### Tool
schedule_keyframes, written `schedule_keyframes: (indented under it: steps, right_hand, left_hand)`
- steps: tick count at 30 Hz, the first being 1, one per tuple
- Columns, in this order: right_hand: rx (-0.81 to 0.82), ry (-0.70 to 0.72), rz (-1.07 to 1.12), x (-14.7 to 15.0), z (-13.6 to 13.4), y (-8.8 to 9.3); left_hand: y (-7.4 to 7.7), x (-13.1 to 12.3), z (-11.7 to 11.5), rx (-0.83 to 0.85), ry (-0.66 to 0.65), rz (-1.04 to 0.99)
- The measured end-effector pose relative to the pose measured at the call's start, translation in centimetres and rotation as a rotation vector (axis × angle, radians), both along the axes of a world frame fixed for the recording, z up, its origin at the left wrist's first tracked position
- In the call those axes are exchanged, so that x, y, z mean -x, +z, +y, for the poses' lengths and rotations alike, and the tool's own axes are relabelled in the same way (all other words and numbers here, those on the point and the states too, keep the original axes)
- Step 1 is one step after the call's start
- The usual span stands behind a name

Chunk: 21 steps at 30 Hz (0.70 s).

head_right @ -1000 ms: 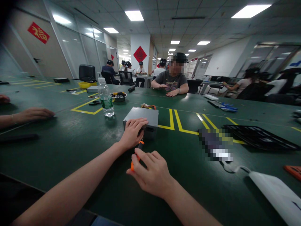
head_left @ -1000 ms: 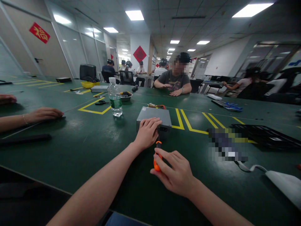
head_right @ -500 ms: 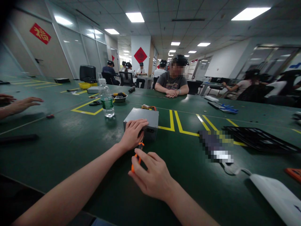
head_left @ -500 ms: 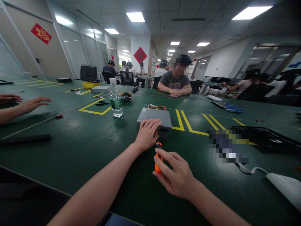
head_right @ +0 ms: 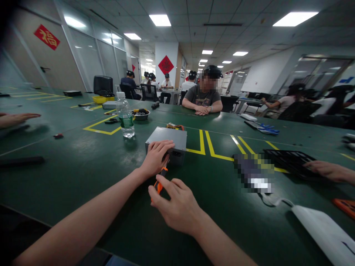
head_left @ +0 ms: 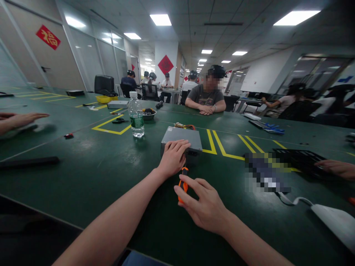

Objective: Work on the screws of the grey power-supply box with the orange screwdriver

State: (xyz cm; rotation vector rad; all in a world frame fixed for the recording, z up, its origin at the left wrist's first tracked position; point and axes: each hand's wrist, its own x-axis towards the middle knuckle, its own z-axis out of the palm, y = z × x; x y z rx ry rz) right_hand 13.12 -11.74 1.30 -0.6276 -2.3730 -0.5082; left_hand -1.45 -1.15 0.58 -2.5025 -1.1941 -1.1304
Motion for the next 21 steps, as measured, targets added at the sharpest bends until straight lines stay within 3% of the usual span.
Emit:
schedule_keyframes:
  steps: [3, 7, 11, 15, 21]
  right_hand:
    - [-0.060, 0.027, 0.104, -0.3, 0.2, -0.3]
    - [0.003, 0.033, 0.188, -0.9, 0.1, -0.7]
    - [0.050, 0.029, 0.037, -0.8, -0.2, -0.5]
    - [-0.017, -0.008, -0.046, 0.1, -0.2, -0.2]
    - [-0.024, -0.022, 0.207, -0.3, 0.0, -0.9]
  left_hand:
    - [0.0, -0.1, 0.0, -0.006, 0.007, 0.000]
    - [0.1, -0.1, -0.1, -0.007, 0.014, 0.003]
    - [0.1, -0.1, -0.2, -0.014, 0.012, 0.000]
    - [0.1, -0.1, -0.1, -0.018, 0.011, 0.012]
    - [-0.1, -0.1, 0.0, -0.013, 0.024, 0.009]
